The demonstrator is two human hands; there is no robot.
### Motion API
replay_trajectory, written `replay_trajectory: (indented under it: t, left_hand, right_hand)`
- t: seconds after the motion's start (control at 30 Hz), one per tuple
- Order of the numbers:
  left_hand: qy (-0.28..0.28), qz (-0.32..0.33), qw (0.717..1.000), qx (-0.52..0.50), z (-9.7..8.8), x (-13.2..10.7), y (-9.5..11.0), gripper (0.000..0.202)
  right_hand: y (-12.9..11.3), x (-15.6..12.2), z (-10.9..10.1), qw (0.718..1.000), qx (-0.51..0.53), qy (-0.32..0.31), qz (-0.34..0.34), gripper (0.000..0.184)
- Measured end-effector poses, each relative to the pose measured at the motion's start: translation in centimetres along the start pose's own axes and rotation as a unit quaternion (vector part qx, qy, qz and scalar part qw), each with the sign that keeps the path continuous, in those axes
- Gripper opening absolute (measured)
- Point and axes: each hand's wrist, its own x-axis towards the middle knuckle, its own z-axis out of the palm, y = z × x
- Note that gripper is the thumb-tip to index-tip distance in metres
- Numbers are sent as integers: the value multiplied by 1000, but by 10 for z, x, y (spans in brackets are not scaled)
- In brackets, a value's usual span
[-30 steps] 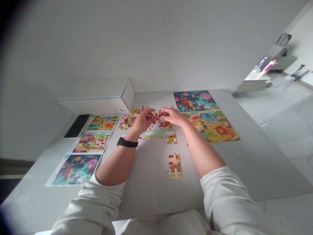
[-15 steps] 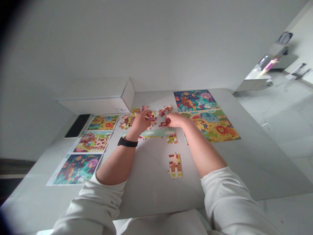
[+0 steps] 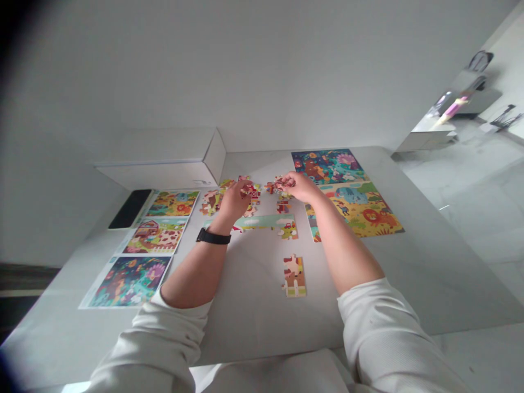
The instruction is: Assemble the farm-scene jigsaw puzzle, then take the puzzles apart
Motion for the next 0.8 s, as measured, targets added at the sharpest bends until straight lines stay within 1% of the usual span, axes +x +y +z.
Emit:
replay_trajectory:
  t: [0.1, 0.17, 0.23, 0.3, 0.37, 0.47, 0.57, 0.67, 0.73, 0.8]
  left_hand:
    - [-4, -5, 1000, 4, 0, 0, 1, 49]
    - [-5, -8, 1000, 11, -1, 0, 2, 50]
    - [-5, -8, 1000, 20, -2, -1, 3, 51]
    - [-5, -6, 999, 31, -4, -1, 3, 52]
    - [-4, -4, 999, 45, -5, -2, 4, 55]
    - [-10, -7, 997, 73, -6, -5, 5, 58]
    - [-19, -17, 994, 108, -6, -8, 7, 56]
    - [-8, -20, 989, 147, -7, -11, 9, 52]
    - [2, -16, 987, 161, -7, -12, 10, 49]
    - [9, -15, 988, 154, -6, -12, 11, 45]
  right_hand:
    - [2, 2, 3, 1000, 16, 2, 9, 20]
    - [1, 1, 9, 1000, 22, -4, 11, 19]
    - [-1, 0, 15, 1000, 15, -15, 2, 22]
    - [-6, -3, 19, 999, -27, -20, -5, 25]
    - [-11, -6, 19, 994, -104, -24, 5, 23]
    - [-18, -11, 13, 974, -217, -60, 34, 18]
    - [-24, -14, 10, 950, -289, -108, 43, 24]
    - [-28, -17, 13, 935, -328, -128, 35, 34]
    - [-29, -18, 16, 934, -332, -132, 27, 37]
    - [-29, -17, 18, 936, -323, -136, 25, 38]
